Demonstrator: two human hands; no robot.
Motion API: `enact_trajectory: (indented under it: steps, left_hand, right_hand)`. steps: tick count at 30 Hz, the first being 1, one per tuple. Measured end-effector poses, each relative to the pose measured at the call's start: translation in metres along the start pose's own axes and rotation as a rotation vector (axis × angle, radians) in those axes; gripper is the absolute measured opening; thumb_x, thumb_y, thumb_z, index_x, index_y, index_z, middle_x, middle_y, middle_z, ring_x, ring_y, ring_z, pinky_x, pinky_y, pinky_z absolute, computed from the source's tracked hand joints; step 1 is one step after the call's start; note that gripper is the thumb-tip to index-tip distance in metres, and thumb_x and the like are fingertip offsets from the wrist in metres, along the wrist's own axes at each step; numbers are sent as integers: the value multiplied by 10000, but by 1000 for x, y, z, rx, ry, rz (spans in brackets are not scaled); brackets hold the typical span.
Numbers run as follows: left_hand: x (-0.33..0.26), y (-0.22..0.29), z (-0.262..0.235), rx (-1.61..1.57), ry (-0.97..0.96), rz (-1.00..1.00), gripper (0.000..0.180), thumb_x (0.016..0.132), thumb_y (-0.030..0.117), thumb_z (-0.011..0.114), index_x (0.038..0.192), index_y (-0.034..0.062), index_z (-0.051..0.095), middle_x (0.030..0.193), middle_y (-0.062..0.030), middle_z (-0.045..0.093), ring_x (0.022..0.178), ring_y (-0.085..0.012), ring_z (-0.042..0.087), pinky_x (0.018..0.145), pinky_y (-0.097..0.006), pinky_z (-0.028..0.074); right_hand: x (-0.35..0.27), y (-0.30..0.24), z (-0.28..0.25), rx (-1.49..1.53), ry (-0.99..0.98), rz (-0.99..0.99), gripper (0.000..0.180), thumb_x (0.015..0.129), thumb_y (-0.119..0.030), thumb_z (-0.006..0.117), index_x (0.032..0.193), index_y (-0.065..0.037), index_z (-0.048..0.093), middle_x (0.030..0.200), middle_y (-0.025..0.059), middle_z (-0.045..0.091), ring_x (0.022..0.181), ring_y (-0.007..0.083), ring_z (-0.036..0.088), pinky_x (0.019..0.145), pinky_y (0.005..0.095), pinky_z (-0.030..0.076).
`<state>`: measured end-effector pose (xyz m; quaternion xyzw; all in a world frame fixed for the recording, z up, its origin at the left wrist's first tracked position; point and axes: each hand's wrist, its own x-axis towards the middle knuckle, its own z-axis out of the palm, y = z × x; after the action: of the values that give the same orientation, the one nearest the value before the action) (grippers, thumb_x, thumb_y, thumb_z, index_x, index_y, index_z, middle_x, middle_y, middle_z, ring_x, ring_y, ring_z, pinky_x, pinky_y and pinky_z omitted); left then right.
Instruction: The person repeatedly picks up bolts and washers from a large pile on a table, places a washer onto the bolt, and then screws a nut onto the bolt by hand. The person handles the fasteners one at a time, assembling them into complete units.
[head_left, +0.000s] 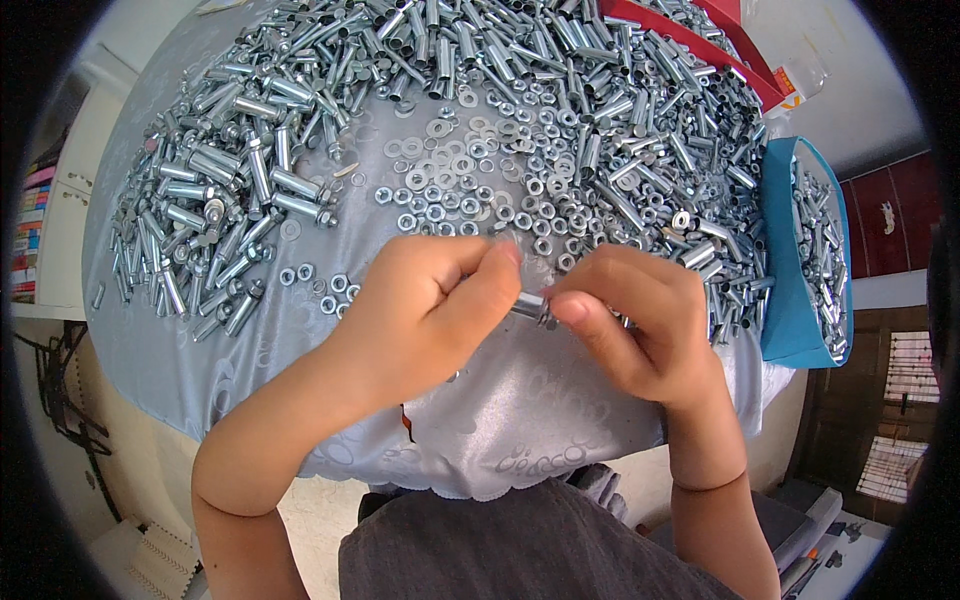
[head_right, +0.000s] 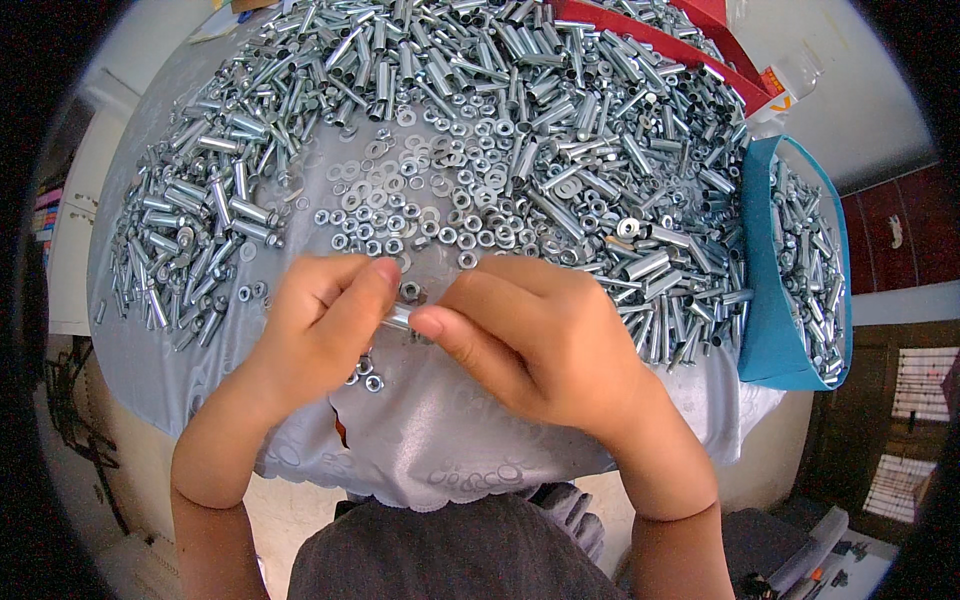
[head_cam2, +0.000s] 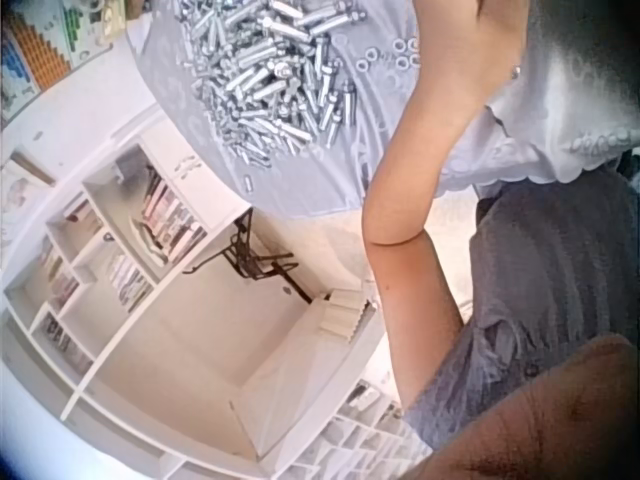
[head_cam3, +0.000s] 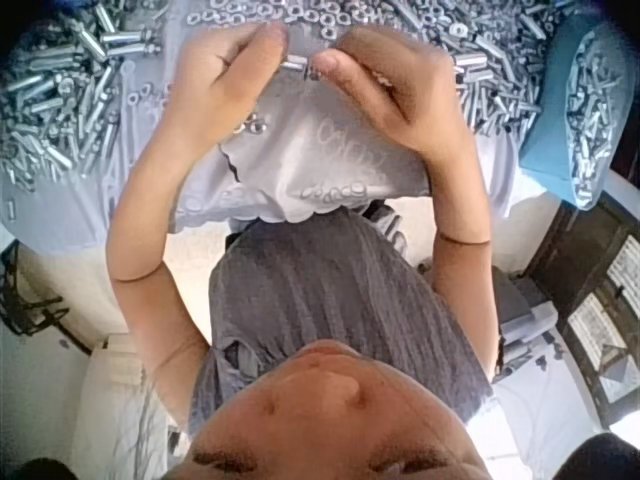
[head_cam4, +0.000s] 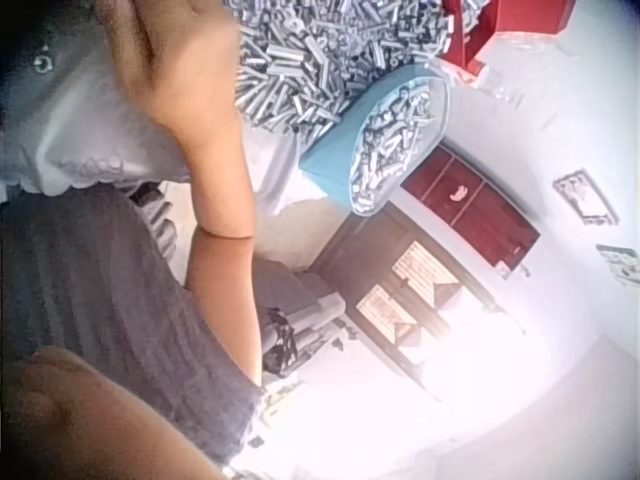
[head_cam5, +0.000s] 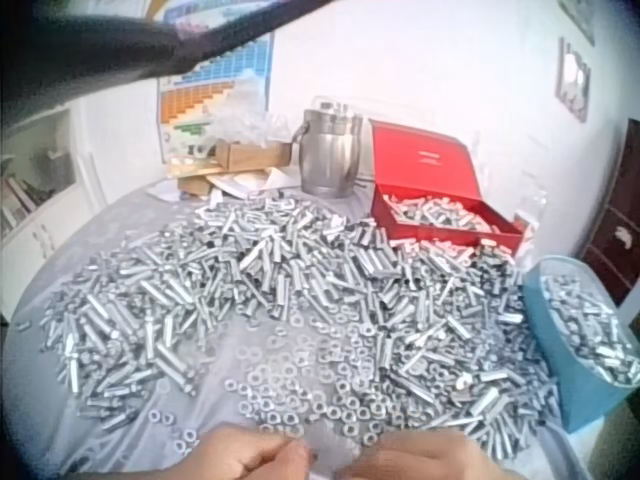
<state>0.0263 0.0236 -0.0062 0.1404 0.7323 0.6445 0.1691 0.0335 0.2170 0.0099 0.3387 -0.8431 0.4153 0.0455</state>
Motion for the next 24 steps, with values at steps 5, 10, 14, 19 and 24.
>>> enact_trajectory:
  steps: [5, 10, 14, 19, 24]
  left_hand:
    - [-1, 1, 4, -48, 21, -89, 366, 898, 233, 446, 611, 7, 469, 503, 65, 347, 498, -13, 296, 409, -235, 235]
    - [-2, 1, 2, 5, 4, -58, 365, 900, 243, 445, 621, 9, 473, 501, 59, 349, 500, -18, 300, 414, -231, 242]
    - [-1, 6, 3, -54, 12, -86, 354, 898, 244, 453, 637, 6, 479, 503, 51, 354, 505, -20, 306, 418, -229, 252]
    - [0, 0, 2, -10, 31, 18, 322, 900, 238, 458, 684, 4, 508, 547, 48, 378, 529, -13, 314, 427, -217, 258]
    - [1, 2, 4, -164, 8, -47, 272, 904, 231, 457, 765, 6, 514, 574, 40, 379, 541, -14, 307, 443, -208, 264]
  right_hand:
    - [3, 4, 9, -67, 70, -100, 232, 708, -206, 692, 815, -31, 583, 634, 85, 537, 543, 263, 531, 482, 340, 427]
    - [-1, 3, 3, -84, -77, 5, 258, 695, -218, 694, 852, -41, 590, 665, 80, 546, 563, 266, 545, 492, 343, 441]
    - [3, 4, 12, -67, 100, -32, 266, 710, -248, 684, 841, -37, 585, 637, 86, 535, 553, 261, 542, 468, 334, 424]
    - [1, 3, 2, -171, -104, -5, 250, 726, -239, 671, 838, -37, 575, 637, 83, 535, 548, 259, 541, 466, 339, 421]
    - [2, 3, 14, -81, 52, 47, 267, 741, -279, 657, 788, -32, 569, 603, 88, 519, 522, 262, 530, 451, 339, 403]
